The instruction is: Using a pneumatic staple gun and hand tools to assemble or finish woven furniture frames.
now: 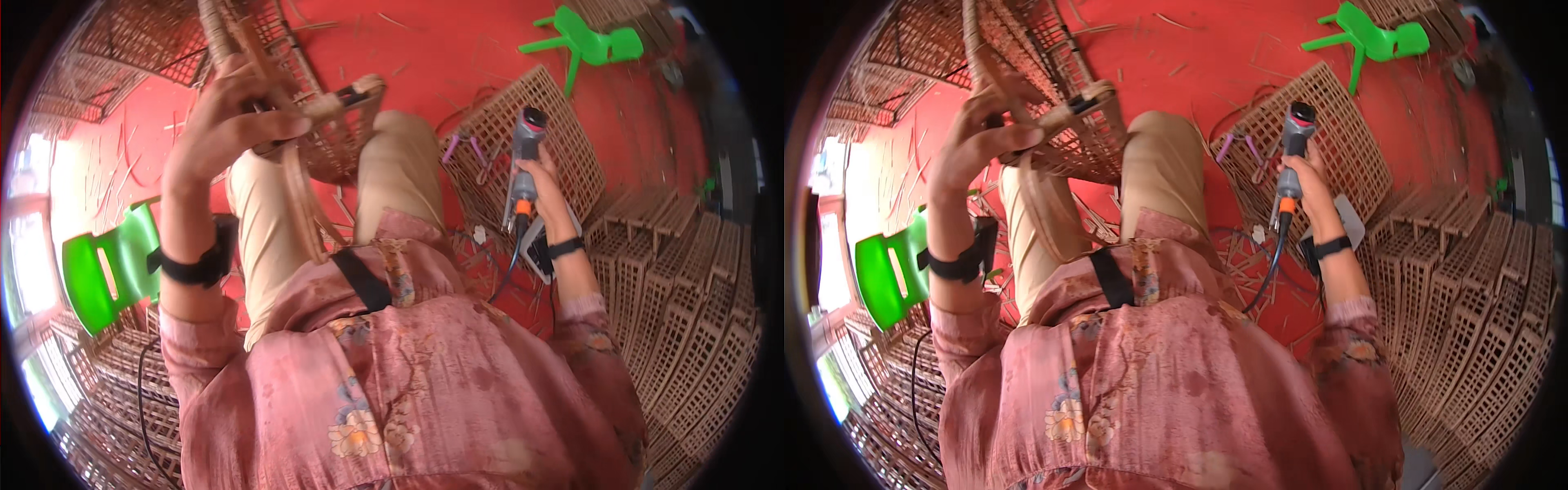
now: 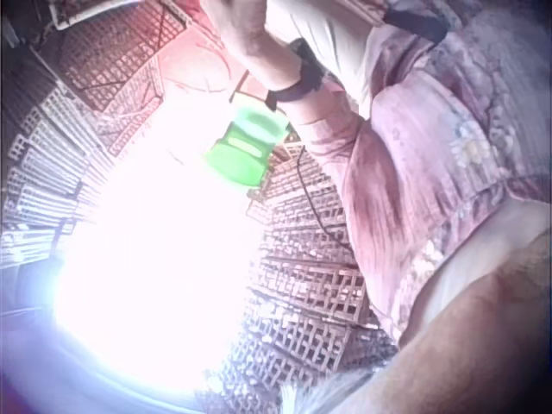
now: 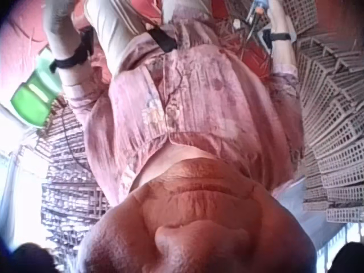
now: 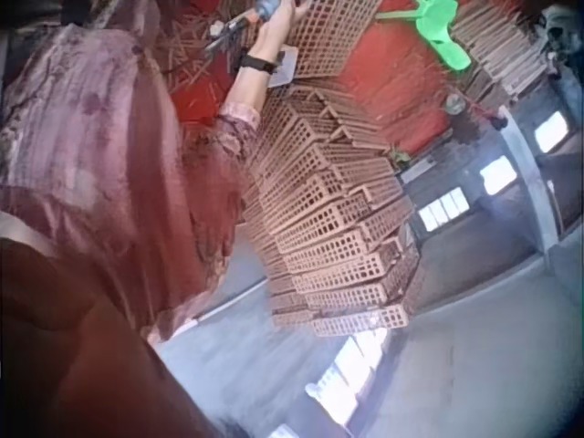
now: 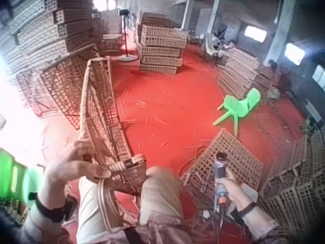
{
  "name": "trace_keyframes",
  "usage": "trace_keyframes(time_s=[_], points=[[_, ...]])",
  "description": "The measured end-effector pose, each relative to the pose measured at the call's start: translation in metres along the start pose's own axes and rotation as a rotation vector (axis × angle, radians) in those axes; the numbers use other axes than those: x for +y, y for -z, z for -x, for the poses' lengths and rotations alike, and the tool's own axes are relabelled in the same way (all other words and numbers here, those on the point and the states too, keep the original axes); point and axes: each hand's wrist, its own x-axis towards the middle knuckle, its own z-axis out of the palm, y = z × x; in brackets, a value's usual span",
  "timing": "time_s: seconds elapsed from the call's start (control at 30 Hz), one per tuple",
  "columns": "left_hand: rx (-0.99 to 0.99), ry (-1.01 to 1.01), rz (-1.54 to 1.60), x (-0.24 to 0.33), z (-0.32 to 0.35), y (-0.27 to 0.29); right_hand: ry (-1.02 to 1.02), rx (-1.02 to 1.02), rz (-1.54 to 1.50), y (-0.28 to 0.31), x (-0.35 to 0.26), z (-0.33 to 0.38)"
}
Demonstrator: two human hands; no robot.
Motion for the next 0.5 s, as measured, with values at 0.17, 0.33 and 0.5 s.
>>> trace_keyframes(time_s=[0.17,0.33,0.5], points=[[-0.047,0.045,-0.027,0.007,-0.006,0.001,-0.136,0.302,0.277,0.091,0.167,-0.066],[-0.102,-0.008,-0.026,0.014,0.007,0.018,-0.177,0.448,0.66,0.075,0.196,-0.081],[0.036,0.065,-0.121,0.037,0.001,-0.001,-0.452,0.522,0.689,0.086,0.193,-0.087]])
